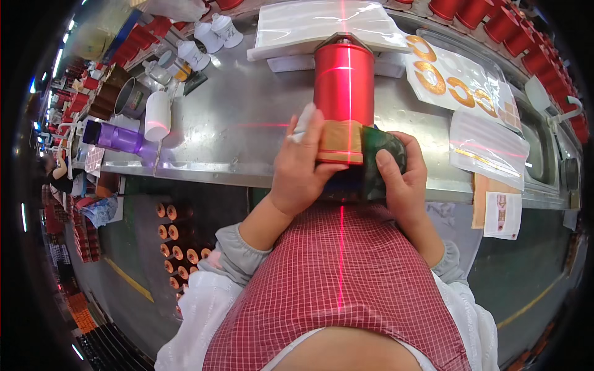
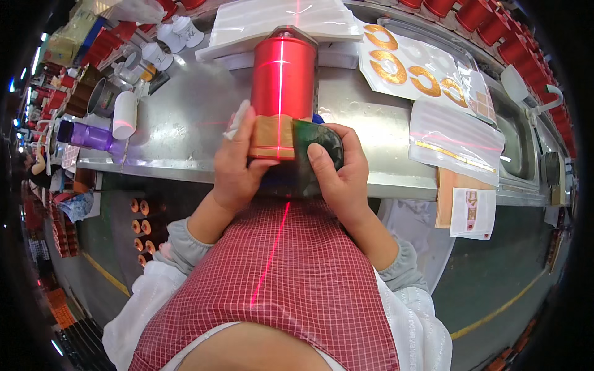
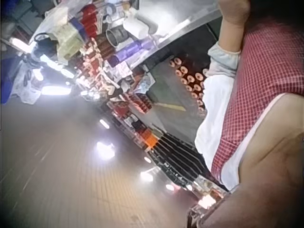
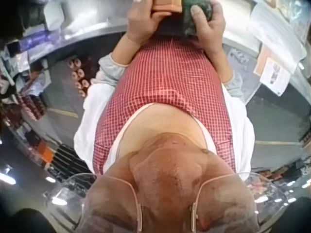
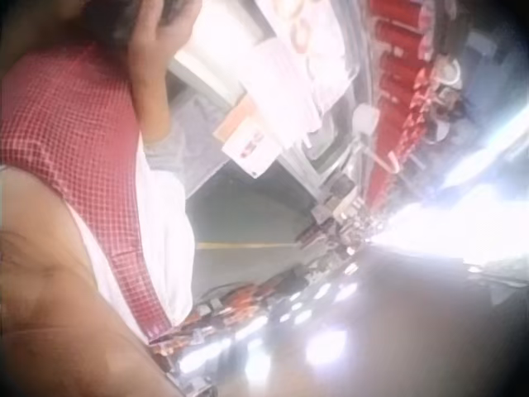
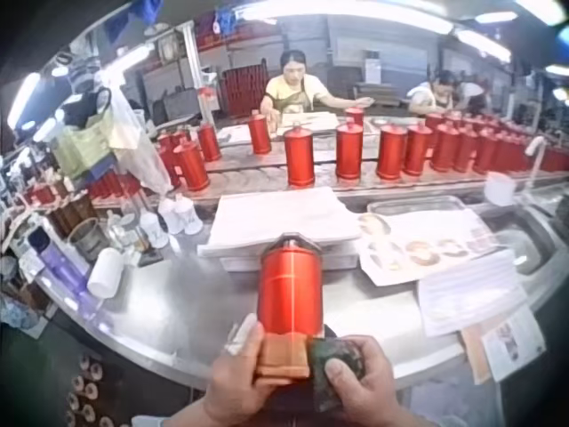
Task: The person applies gold decorative stickers to red cylindrical containers. They use a green squeegee tool to smooth the labels onto the curved surfaces and a white cloth to wipe the containers. The person handles the containers one at a time, rotating them to ensure the labels are applied correctly.
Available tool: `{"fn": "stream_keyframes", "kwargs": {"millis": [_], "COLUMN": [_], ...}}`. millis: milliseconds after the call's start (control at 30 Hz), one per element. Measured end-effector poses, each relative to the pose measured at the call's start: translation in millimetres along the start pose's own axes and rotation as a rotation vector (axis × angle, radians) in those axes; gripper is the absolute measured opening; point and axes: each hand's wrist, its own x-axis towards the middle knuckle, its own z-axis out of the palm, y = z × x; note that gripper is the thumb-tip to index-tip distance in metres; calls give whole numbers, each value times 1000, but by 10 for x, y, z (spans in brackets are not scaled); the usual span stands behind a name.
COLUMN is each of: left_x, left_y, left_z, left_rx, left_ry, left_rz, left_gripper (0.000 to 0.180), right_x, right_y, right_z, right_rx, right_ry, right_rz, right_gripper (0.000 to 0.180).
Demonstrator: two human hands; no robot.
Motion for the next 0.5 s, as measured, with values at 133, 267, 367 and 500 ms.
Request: {"fn": "stream_keyframes", "kwargs": {"millis": [133, 267, 367, 500], "left_x": [-58, -163, -153, 55], "left_y": [-93, 53, 126, 243], "left_z": [-495, -473, -500, -561], "left_rx": [127, 258, 266, 420], "left_ry": [-61, 44, 88, -73], "left_rz": [-139, 1, 125, 340], "left_gripper": [71, 55, 42, 35], "right_x": [91, 86, 87, 99], "right_y": [146, 174, 186, 183], "right_z": [364, 343, 333, 303], "right_rx": [174, 210, 175, 68], "right_ry": [-14, 2, 17, -2], "right_rz": [-40, -43, -23, -66], "right_gripper": [30, 28, 29, 31]}}
